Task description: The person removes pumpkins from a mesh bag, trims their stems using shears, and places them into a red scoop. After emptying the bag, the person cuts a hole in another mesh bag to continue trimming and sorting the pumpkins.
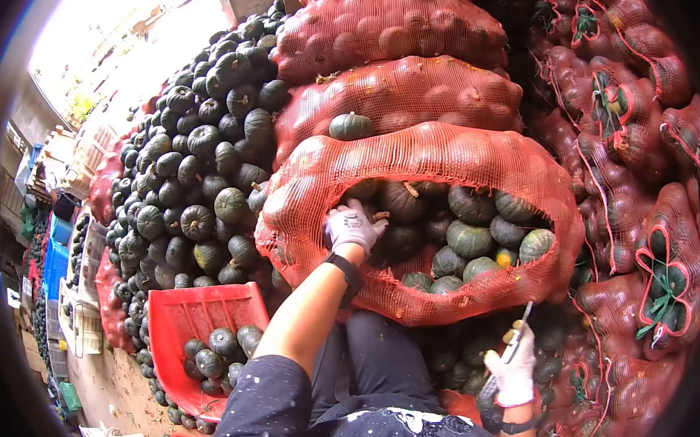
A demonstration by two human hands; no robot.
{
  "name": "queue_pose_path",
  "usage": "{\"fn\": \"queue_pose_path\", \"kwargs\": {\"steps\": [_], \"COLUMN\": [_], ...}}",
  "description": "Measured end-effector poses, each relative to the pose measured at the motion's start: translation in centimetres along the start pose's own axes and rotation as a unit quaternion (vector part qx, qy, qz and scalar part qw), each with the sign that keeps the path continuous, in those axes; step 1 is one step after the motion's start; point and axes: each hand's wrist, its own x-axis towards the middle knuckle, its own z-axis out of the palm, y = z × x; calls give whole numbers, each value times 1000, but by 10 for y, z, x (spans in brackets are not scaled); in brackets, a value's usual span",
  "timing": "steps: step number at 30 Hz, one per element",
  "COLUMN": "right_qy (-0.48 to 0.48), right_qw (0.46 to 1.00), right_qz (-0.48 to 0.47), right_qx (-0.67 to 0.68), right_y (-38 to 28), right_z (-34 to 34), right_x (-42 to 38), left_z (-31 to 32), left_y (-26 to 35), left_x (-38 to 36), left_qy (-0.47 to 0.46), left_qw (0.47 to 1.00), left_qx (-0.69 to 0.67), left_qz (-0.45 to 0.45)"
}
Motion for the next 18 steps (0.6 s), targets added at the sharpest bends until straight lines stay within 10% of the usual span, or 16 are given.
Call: {"fn": "queue_pose_path", "kwargs": {"steps": [6, 8, 12, 15, 16, 18], "right_qy": [-84, -123, -110, -73, -73, -29], "right_qw": [992, 987, 964, 931, 904, 855], "right_qz": [-91, -98, -227, -320, -382, -474], "right_qx": [-22, -16, -89, -159, -178, -209], "right_y": [-33, -53, -63, -85, -93, -96], "right_z": [30, 29, 39, 36, 32, 32], "right_x": [-16, -22, -16, -10, -5, 5], "left_z": [-9, -31, -40, -36, -38, -24], "left_y": [-19, -24, -21, -19, -12, -12], "left_x": [-65, -94, -153, -179, -184, -186], "left_qy": [26, -138, -173, -237, -214, -232], "left_qw": [929, 719, 385, 406, 521, 568], "left_qx": [-361, -679, -900, -881, -825, -787], "left_qz": [84, 46, 109, 49, 48, 65]}}
